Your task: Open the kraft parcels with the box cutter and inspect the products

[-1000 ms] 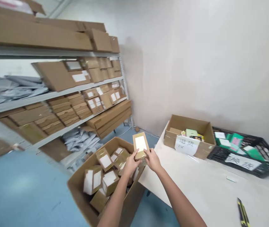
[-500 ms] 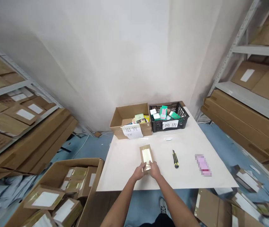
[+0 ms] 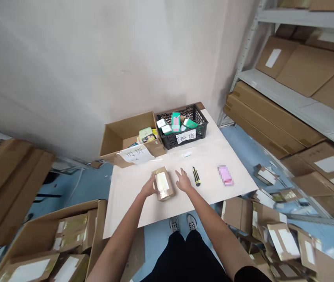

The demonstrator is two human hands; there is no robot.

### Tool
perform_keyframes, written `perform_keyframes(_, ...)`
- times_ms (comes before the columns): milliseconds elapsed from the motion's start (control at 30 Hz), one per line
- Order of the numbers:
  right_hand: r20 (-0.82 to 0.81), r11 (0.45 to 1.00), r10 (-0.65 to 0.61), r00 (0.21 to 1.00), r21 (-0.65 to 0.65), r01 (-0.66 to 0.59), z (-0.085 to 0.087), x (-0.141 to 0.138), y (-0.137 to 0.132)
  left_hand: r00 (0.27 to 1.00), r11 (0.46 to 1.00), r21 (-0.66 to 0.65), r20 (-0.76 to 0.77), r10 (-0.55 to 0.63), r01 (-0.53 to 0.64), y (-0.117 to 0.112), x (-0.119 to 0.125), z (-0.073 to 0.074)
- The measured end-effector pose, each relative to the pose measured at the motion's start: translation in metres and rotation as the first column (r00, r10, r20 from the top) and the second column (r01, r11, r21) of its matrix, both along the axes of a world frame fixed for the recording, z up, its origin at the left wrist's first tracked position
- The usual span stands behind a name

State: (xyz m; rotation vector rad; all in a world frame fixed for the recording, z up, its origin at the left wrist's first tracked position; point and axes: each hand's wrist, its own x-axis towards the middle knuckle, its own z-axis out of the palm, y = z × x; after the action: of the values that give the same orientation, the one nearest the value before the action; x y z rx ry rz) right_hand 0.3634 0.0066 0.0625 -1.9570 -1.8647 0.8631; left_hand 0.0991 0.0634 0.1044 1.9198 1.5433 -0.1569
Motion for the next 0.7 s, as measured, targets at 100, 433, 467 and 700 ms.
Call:
perform_keyframes(100,0.043,0.984,-0.160,0.986,-0.068,0.162,-0.016,0.047,-0.003,0.999,0.994,-0.109,-0.041,-0.020,0.015,0.012,-0.003,-0.010)
perform_keyframes(433,0.198,0.763,-0.490,0.849,-0.373,0.528,-0.086,0.084,-0.010,0.984,0.982,-0.164,-0.139,-0.113,0.090,0.018,-0.016,-0.029)
perform_keyframes(467,0.197,0.748,-0.501,0.843,-0.390,0.536,-0.089,0.076,-0.008,0.984,0.982,-0.165,-0.138,-0.111,0.088,0.019,-0.014,-0.029)
perform_keyframes(700,-0.117,0.845,-0.495,0.861,-0.295,0.446,-0.043,0.004,0.036,0.991,0.983,-0.178,-0.123,-0.059,0.036,0.022,-0.001,-0.036)
